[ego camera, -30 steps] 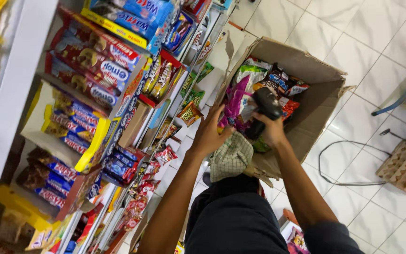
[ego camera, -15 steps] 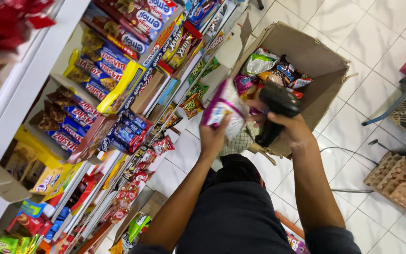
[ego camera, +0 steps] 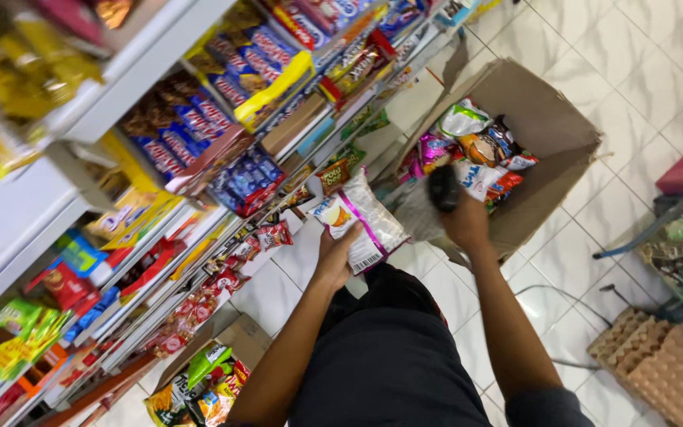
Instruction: The person scans barcodes on snack bags using a handheld scanner and places the scanned items into a cardboard box.
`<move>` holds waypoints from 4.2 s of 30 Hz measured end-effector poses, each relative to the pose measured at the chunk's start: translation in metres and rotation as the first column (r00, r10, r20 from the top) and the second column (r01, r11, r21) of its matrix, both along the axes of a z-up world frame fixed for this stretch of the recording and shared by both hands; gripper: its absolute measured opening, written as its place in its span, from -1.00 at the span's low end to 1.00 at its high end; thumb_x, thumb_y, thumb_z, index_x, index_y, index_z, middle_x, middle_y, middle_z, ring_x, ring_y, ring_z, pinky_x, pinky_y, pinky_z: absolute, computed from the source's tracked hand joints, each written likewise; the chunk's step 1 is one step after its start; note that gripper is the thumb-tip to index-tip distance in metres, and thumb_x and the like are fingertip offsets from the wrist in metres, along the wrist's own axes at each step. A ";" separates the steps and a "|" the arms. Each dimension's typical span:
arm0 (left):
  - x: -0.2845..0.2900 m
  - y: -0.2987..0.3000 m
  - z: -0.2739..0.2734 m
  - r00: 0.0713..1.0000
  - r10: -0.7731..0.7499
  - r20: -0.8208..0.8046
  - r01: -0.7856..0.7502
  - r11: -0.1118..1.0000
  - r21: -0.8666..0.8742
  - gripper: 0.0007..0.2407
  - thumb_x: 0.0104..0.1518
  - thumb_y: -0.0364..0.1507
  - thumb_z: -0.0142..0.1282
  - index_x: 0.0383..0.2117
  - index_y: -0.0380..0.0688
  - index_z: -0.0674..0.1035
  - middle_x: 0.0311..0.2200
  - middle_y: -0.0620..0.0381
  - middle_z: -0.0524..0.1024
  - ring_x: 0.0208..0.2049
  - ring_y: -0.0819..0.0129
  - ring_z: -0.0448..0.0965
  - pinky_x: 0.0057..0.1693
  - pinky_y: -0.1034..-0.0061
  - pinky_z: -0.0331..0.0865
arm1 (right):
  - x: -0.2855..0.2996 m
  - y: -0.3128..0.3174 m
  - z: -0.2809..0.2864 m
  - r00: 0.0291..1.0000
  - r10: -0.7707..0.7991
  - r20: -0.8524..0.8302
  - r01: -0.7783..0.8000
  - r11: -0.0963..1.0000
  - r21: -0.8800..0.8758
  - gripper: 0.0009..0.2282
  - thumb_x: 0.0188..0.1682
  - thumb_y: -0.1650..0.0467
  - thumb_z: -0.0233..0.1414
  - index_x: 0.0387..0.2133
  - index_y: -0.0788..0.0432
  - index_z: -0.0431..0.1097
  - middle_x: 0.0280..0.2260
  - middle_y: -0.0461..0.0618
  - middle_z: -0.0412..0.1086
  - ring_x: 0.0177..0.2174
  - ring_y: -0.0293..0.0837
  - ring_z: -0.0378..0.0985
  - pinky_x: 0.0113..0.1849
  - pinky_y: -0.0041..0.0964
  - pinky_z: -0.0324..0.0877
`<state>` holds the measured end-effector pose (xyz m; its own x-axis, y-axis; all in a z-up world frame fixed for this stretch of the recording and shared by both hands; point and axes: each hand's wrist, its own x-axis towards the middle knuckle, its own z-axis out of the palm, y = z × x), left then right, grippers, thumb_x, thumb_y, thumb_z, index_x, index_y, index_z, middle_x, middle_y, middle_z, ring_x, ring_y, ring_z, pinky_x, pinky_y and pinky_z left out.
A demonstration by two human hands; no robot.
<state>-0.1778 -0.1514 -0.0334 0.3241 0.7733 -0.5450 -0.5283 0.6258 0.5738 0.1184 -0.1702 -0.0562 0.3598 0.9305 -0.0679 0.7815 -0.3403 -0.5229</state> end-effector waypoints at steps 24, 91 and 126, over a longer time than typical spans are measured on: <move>-0.126 -0.076 0.097 0.761 0.191 -0.621 0.296 0.748 0.594 -0.54 0.23 -0.50 0.19 0.24 -0.30 0.30 0.07 -0.07 0.54 0.11 0.30 0.52 0.24 0.38 0.31 | -0.239 -0.036 0.166 0.832 0.305 -0.463 -0.087 0.897 0.434 -0.65 -0.20 0.45 0.22 -0.11 0.24 0.40 -0.24 0.14 0.49 -0.24 0.12 0.61 -0.16 -0.09 0.47; -0.032 -0.040 0.010 0.975 -0.040 0.220 0.049 0.998 -0.037 -0.47 0.22 -0.15 0.11 0.21 -0.25 0.36 0.07 0.04 0.52 0.04 0.24 0.60 0.15 0.27 0.50 | -0.049 -0.070 0.112 0.875 -0.199 -0.442 0.387 0.834 0.392 -0.82 -0.01 0.45 0.24 -0.24 0.30 0.43 -0.35 -0.06 0.49 -0.36 -0.24 0.47 -0.26 -0.30 0.40; -0.131 -0.071 0.035 0.928 0.368 -0.067 -0.358 0.926 0.122 -0.45 0.17 -0.53 0.17 0.28 0.06 0.21 0.10 0.11 0.46 0.07 0.31 0.54 0.06 0.38 0.55 | -0.230 -0.108 0.152 0.613 0.580 -0.537 -0.599 0.784 0.163 -0.64 -0.15 0.37 0.26 -0.10 0.30 0.44 -0.26 0.14 0.54 -0.27 0.00 0.64 -0.20 -0.20 0.49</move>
<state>-0.3088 -0.2220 0.0019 -0.0344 0.8834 -0.4674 -0.6529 0.3342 0.6798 -0.1115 -0.2783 0.0956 -0.3718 0.9232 -0.0973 0.4131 0.0707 -0.9079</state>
